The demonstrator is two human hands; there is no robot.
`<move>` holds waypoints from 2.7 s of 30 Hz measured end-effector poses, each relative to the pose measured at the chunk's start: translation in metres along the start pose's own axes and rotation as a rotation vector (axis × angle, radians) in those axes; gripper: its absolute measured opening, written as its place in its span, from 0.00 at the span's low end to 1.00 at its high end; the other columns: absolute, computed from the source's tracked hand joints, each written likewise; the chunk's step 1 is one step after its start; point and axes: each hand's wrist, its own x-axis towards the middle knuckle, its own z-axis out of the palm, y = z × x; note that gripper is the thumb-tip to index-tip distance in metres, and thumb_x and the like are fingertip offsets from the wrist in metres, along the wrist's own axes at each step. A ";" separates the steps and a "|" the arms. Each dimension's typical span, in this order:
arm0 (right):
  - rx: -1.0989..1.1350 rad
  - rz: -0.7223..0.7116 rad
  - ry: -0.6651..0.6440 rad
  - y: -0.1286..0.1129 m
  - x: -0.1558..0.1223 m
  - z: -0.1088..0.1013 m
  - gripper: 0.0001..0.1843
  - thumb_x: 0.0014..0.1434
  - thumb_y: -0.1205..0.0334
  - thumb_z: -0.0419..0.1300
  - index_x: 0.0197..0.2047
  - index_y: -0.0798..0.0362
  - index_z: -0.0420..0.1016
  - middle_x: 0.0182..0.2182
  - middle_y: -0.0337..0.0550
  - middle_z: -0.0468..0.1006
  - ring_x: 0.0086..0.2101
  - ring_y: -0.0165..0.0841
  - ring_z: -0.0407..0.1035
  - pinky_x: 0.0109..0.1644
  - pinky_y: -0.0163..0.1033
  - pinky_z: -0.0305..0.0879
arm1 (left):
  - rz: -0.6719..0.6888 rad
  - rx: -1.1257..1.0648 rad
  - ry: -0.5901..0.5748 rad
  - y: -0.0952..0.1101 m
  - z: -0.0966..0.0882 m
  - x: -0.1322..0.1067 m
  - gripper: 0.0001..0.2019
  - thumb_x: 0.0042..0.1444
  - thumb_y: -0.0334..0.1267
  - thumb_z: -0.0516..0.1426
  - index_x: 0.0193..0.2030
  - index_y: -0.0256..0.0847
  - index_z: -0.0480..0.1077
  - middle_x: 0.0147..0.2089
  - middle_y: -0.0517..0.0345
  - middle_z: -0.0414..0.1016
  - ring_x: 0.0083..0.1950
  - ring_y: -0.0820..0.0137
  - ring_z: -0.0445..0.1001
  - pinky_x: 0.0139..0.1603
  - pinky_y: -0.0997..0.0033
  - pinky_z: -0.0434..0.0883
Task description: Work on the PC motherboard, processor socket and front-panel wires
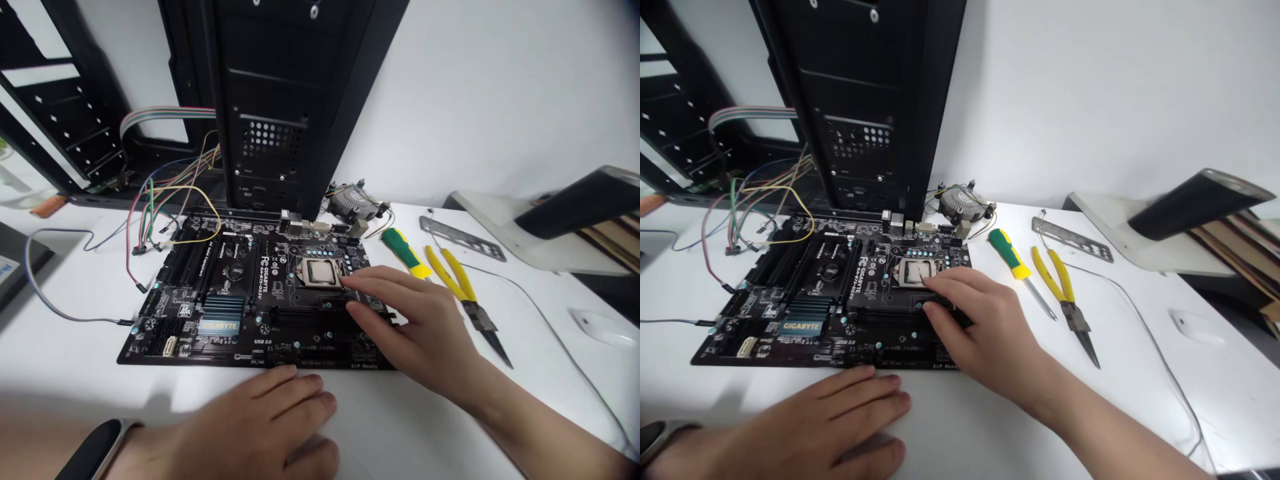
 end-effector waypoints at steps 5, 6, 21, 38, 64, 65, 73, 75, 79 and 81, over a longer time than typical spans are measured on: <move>-0.027 -0.084 -0.041 -0.001 -0.001 0.001 0.10 0.60 0.69 0.58 0.44 0.60 0.77 0.41 0.53 0.80 0.39 0.32 0.76 0.43 0.34 0.76 | -0.012 0.007 0.017 0.002 0.002 -0.001 0.07 0.64 0.35 0.52 0.44 0.44 0.71 0.51 0.62 0.77 0.54 0.70 0.72 0.61 0.68 0.65; -0.024 -0.094 -0.049 -0.001 -0.001 0.002 0.10 0.60 0.68 0.58 0.44 0.60 0.76 0.41 0.54 0.79 0.40 0.33 0.76 0.44 0.35 0.76 | -0.016 0.012 0.017 0.002 0.003 -0.001 0.06 0.64 0.35 0.53 0.44 0.45 0.71 0.51 0.61 0.77 0.54 0.69 0.72 0.61 0.68 0.65; 0.087 -0.109 -0.206 -0.005 0.002 0.008 0.11 0.61 0.64 0.56 0.46 0.58 0.73 0.44 0.55 0.76 0.42 0.37 0.73 0.45 0.42 0.74 | -0.046 0.121 0.013 0.014 0.007 -0.011 0.08 0.65 0.37 0.52 0.47 0.44 0.71 0.51 0.57 0.77 0.54 0.64 0.72 0.54 0.60 0.68; -0.020 -0.201 -0.373 -0.006 0.015 0.017 0.12 0.61 0.58 0.57 0.39 0.58 0.77 0.55 0.56 0.73 0.57 0.48 0.66 0.58 0.56 0.65 | -0.071 0.080 -0.021 0.021 0.006 -0.014 0.10 0.65 0.34 0.50 0.48 0.41 0.70 0.52 0.53 0.77 0.55 0.62 0.73 0.59 0.55 0.68; 0.104 -0.212 -0.398 0.002 0.020 0.021 0.10 0.58 0.58 0.61 0.35 0.56 0.77 0.53 0.55 0.75 0.55 0.45 0.68 0.57 0.53 0.67 | -0.044 0.101 -0.063 0.017 0.001 -0.011 0.10 0.64 0.36 0.52 0.49 0.41 0.70 0.54 0.51 0.76 0.56 0.61 0.73 0.58 0.57 0.69; 0.105 -0.209 -0.395 0.002 0.020 0.021 0.10 0.59 0.58 0.60 0.35 0.56 0.77 0.53 0.55 0.75 0.56 0.45 0.68 0.57 0.53 0.67 | -0.044 0.100 -0.056 0.017 0.001 -0.010 0.09 0.64 0.36 0.51 0.48 0.41 0.70 0.53 0.52 0.76 0.55 0.61 0.73 0.57 0.57 0.70; 0.052 -0.225 -0.401 -0.001 0.020 0.021 0.11 0.59 0.59 0.60 0.35 0.59 0.78 0.53 0.57 0.75 0.55 0.48 0.68 0.57 0.56 0.67 | -0.047 0.110 -0.015 0.017 0.000 -0.009 0.10 0.65 0.35 0.49 0.46 0.41 0.70 0.50 0.56 0.79 0.53 0.62 0.75 0.53 0.59 0.72; 0.029 -0.217 -0.411 -0.002 0.019 0.021 0.13 0.60 0.58 0.59 0.36 0.60 0.78 0.54 0.59 0.73 0.56 0.49 0.67 0.58 0.57 0.66 | -0.041 0.109 -0.025 0.018 -0.001 -0.009 0.09 0.65 0.35 0.50 0.46 0.41 0.70 0.50 0.55 0.78 0.53 0.62 0.75 0.54 0.59 0.72; -0.024 -0.184 -0.460 -0.001 0.014 0.019 0.18 0.63 0.53 0.56 0.44 0.60 0.77 0.59 0.58 0.69 0.59 0.50 0.64 0.63 0.64 0.57 | -0.049 0.114 -0.039 0.019 -0.003 -0.007 0.09 0.65 0.35 0.50 0.47 0.40 0.70 0.51 0.53 0.78 0.54 0.61 0.73 0.55 0.58 0.70; -0.045 -0.183 -0.477 -0.001 0.011 0.018 0.21 0.65 0.51 0.54 0.48 0.60 0.76 0.60 0.59 0.68 0.60 0.50 0.62 0.64 0.67 0.54 | -0.049 0.111 -0.047 0.018 -0.003 -0.006 0.10 0.65 0.35 0.50 0.47 0.40 0.70 0.51 0.53 0.77 0.54 0.61 0.73 0.55 0.58 0.70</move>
